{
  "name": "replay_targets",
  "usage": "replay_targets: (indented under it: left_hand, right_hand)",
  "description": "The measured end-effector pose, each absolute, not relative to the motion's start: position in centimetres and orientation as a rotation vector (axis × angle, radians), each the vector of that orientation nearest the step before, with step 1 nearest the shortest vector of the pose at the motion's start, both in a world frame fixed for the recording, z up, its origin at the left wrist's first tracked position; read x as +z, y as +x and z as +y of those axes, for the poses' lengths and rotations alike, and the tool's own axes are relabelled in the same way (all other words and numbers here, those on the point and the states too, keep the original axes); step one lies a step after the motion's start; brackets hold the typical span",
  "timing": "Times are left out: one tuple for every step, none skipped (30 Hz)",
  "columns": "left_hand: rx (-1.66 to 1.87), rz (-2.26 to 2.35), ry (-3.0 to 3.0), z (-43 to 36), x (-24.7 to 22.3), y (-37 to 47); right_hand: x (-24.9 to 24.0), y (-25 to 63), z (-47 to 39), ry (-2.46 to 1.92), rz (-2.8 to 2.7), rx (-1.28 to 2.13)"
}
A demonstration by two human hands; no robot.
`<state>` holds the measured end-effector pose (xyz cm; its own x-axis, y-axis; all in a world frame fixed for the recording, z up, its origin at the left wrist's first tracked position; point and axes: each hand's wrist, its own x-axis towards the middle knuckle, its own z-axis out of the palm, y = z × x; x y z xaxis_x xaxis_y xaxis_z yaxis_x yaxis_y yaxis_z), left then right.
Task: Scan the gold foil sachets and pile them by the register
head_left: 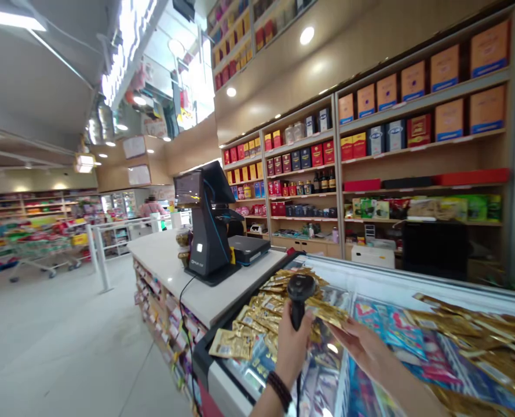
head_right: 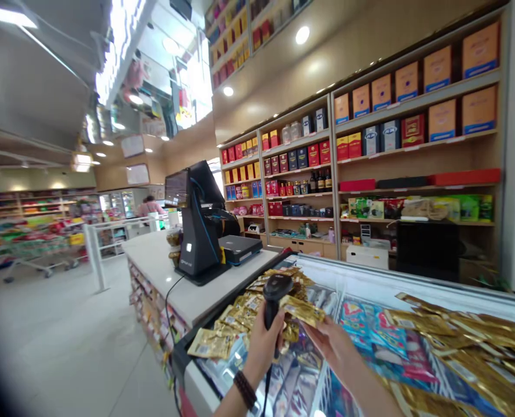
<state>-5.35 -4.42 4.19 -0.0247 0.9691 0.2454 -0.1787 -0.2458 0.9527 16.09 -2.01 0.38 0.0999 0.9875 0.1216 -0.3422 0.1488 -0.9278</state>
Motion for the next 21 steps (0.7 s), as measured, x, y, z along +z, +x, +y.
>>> replay_targets:
  left_hand:
    - [1.478, 0.954, 1.248, -4.5, 4.3, -5.6]
    - [1.482, 0.957, 1.249, -4.7, 4.4, -5.8]
    - [1.480, 0.958, 1.254, -4.8, 4.5, -5.8]
    - [1.473, 0.958, 1.260, -5.0, 4.6, -5.9]
    - [1.466, 0.957, 1.267, -5.2, 4.6, -5.8]
    - [1.459, 0.958, 1.276, -5.3, 4.6, -5.8]
    - [1.452, 0.962, 1.284, -5.5, 4.6, -5.7]
    - [1.441, 0.964, 1.293, -5.6, 4.6, -5.5]
    - [1.432, 0.962, 1.301, -5.8, 4.6, -5.3]
    - [1.424, 0.955, 1.311, -5.9, 4.7, -5.0]
    - [1.415, 0.942, 1.322, -6.0, 4.7, -4.5]
    - [1.403, 0.921, 1.331, -6.0, 4.8, -4.0]
    - [1.387, 0.893, 1.339, -6.0, 4.9, -3.3]
    - [1.373, 0.865, 1.344, -6.0, 5.0, -2.5]
    - [1.362, 0.839, 1.345, -6.0, 5.1, -1.6]
    - [1.355, 0.817, 1.343, -6.0, 5.2, -0.7]
    - [1.353, 0.798, 1.341, -6.1, 5.3, 0.4]
    - [1.357, 0.781, 1.337, -6.1, 5.4, 1.5]
    - [1.359, 0.764, 1.335, -6.2, 5.5, 2.6]
    - [1.355, 0.744, 1.334, -6.3, 5.6, 3.7]
    - [1.347, 0.723, 1.335, -6.5, 5.7, 4.9]
  right_hand:
    - [1.2, 14.7, -1.2, -0.841, -0.975, 1.248]
    - [1.9, 13.6, -0.5, -0.816, -0.978, 1.275]
    - [2.4, 12.8, 0.0, -0.803, -0.966, 1.291]
    - [2.7, 12.4, 0.2, -0.798, -0.943, 1.296]
    - [2.7, 12.5, 0.2, -0.798, -0.914, 1.293]
    - [2.7, 12.8, -0.1, -0.796, -0.890, 1.282]
    - [2.6, 13.6, -0.7, -0.793, -0.877, 1.265]
    - [2.5, 14.6, -1.5, -0.791, -0.879, 1.239]
    - [2.4, 15.9, -2.4, -0.798, -0.894, 1.204]
    - [2.5, 17.5, -3.5, -0.822, -0.918, 1.154]
    - [2.6, 19.3, -4.6, -0.868, -0.947, 1.093]
    - [2.8, 21.2, -5.7, -0.932, -0.980, 1.019]
    - [2.9, 23.2, -7.0, -1.009, -1.018, 0.933]
    - [3.0, 25.4, -8.2, -1.093, -1.065, 0.839]
    - [2.9, 27.5, -9.6, -1.178, -1.120, 0.740]
    - [2.6, 29.5, -11.0, -1.258, -1.182, 0.647]
    - [2.1, 31.5, -12.4, -1.327, -1.246, 0.566]
    - [1.4, 33.2, -13.8, -1.390, -1.307, 0.506]
    - [0.6, 34.6, -15.1, -1.449, -1.356, 0.465]
    - [-0.3, 35.8, -16.2, -1.501, -1.391, 0.438]
    - [-1.2, 36.8, -17.0, -1.546, -1.411, 0.420]
